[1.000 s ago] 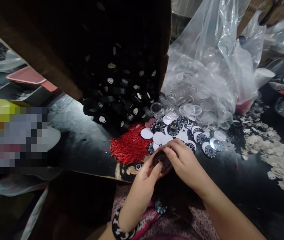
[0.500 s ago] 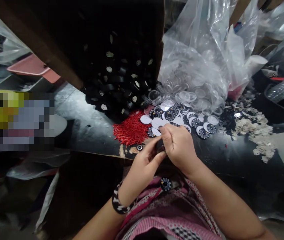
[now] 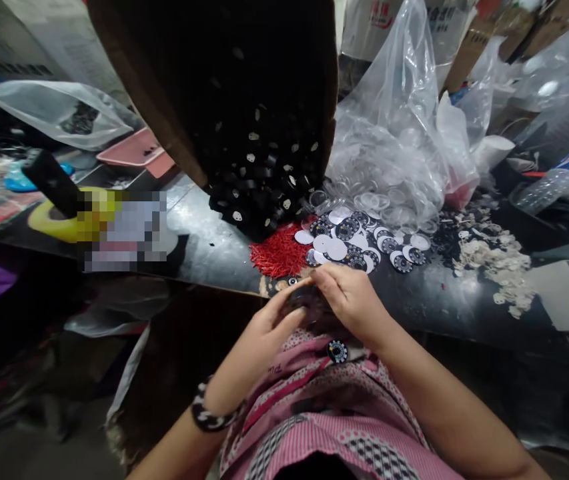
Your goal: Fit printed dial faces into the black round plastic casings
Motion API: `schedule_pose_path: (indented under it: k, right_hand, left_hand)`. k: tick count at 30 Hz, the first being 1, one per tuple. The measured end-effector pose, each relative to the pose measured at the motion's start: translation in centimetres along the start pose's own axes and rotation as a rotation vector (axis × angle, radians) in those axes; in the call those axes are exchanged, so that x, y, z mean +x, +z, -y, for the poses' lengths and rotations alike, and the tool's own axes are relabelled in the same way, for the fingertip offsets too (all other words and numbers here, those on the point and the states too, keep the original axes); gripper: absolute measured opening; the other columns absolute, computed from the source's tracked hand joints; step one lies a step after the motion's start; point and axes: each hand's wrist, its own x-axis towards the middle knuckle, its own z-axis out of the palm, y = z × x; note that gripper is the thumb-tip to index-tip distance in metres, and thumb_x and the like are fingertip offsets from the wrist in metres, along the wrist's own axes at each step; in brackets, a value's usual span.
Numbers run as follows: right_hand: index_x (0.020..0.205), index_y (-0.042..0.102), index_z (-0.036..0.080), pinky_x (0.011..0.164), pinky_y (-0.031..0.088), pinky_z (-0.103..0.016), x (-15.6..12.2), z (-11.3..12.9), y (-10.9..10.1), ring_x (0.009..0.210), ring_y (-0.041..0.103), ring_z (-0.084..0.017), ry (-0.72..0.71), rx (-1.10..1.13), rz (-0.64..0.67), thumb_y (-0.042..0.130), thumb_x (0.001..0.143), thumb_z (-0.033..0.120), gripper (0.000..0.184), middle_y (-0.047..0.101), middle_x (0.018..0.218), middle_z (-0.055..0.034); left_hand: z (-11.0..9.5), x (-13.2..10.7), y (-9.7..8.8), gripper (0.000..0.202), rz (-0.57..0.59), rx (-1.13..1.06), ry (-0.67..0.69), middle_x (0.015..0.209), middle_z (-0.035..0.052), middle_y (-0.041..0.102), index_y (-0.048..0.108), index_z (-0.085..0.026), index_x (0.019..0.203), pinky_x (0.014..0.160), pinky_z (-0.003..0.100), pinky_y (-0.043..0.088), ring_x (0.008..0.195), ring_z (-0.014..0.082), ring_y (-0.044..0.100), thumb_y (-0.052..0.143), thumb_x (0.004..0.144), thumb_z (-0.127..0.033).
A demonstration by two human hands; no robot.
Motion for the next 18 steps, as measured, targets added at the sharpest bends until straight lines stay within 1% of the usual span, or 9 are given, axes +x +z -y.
schedule_pose_path:
  k: [2,4,6,7,9,11,15,16,18]
  right_hand:
    - [0.097,0.064,0.022,0.077,0.043,-0.021,-2.5,-0.4,-0.4,0.082,0.063,-0.012,0.102,0.042,0.211,0.035,0.102,0.036,0.033,0.07,0.09,0.0007]
    - [0.105,0.065,0.023,0.085,0.044,-0.023,-5.4,-1.3,-0.1,0.095,0.064,-0.014,0.248,-0.012,0.437,0.039,0.1,0.034,0.028,0.07,0.102,-0.0013]
    - [0.11,0.066,0.02,0.091,0.045,-0.03,-8.2,-2.3,1.1,0.102,0.063,-0.021,0.342,-0.111,0.527,0.051,0.094,0.032,0.025,0.069,0.11,-0.0075]
    - [0.115,0.065,0.017,0.093,0.045,-0.035,-9.3,-2.7,1.8,0.105,0.062,-0.025,0.374,-0.159,0.537,0.057,0.09,0.03,0.029,0.068,0.113,-0.0115]
    - [0.119,0.064,0.013,0.093,0.046,-0.04,-10.8,-3.2,3.3,0.106,0.062,-0.03,0.405,-0.228,0.545,0.062,0.084,0.024,0.037,0.067,0.114,-0.0162]
    - [0.113,0.069,0.016,0.09,0.048,-0.034,-11.1,-3.2,4.2,0.101,0.066,-0.027,0.379,-0.252,0.559,0.057,0.084,0.017,0.031,0.071,0.107,-0.0128]
    - [0.092,0.077,0.024,0.079,0.052,-0.023,-9.2,-2.6,3.4,0.085,0.071,-0.019,0.255,-0.169,0.602,0.049,0.079,0.008,0.034,0.077,0.091,-0.0033]
    - [0.092,0.077,0.023,0.078,0.052,-0.023,-8.3,-2.6,2.7,0.083,0.071,-0.018,0.201,-0.112,0.601,0.049,0.079,0.007,0.035,0.077,0.089,-0.003]
    - [0.107,0.073,0.025,0.083,0.052,-0.025,-6.3,-3.0,0.9,0.092,0.07,-0.017,0.074,-0.012,0.457,0.044,0.085,0.011,0.038,0.075,0.102,-0.0034]
  left_hand:
    - [3.2,-1.7,-2.5,0.045,-0.033,0.055,-0.114,0.138,0.0014,0.06,0.055,-0.028,0.131,0.108,0.038,0.041,0.128,0.0223,0.054,0.054,0.088,-0.041]
    - [7.3,-3.4,-5.0,0.047,-0.124,0.156,-0.22,0.13,0.0017,0.066,0.057,-0.028,0.128,0.104,0.04,0.046,0.12,0.0234,0.061,0.053,0.085,-0.047]
    - [11.0,-5.0,-7.0,0.048,-0.214,0.234,-0.28,0.117,0.0072,0.073,0.065,-0.022,0.113,0.103,0.05,0.044,0.114,0.0312,0.064,0.062,0.074,-0.049]
    - [12.4,-5.5,-7.7,0.045,-0.264,0.272,-0.293,0.112,0.0078,0.075,0.067,-0.022,0.106,0.104,0.055,0.042,0.114,0.0344,0.064,0.065,0.071,-0.049]
    - [13.8,-6.0,-8.5,0.037,-0.359,0.328,-0.271,0.106,0.0077,0.076,0.068,-0.023,0.098,0.103,0.061,0.04,0.112,0.037,0.065,0.062,0.072,-0.048]
    - [13.1,-5.5,-8.7,0.033,-0.427,0.366,-0.181,0.108,0.0064,0.076,0.067,-0.024,0.102,0.099,0.058,0.046,0.109,0.0337,0.067,0.054,0.08,-0.046]
    - [8.4,-1.5,-8.3,0.034,-0.435,0.525,0.131,0.117,0.0054,0.073,0.063,-0.023,0.115,0.095,0.039,0.054,0.109,0.0222,0.068,0.041,0.094,-0.037]
    - [7.2,0.0,-8.1,0.036,-0.42,0.595,0.208,0.12,0.007,0.071,0.062,-0.022,0.118,0.096,0.038,0.054,0.112,0.0215,0.066,0.039,0.095,-0.036]
    - [5.3,3.4,-7.3,0.041,-0.362,0.747,0.344,0.132,0.011,0.064,0.055,-0.017,0.129,0.103,0.041,0.048,0.123,0.0228,0.058,0.041,0.095,-0.036]
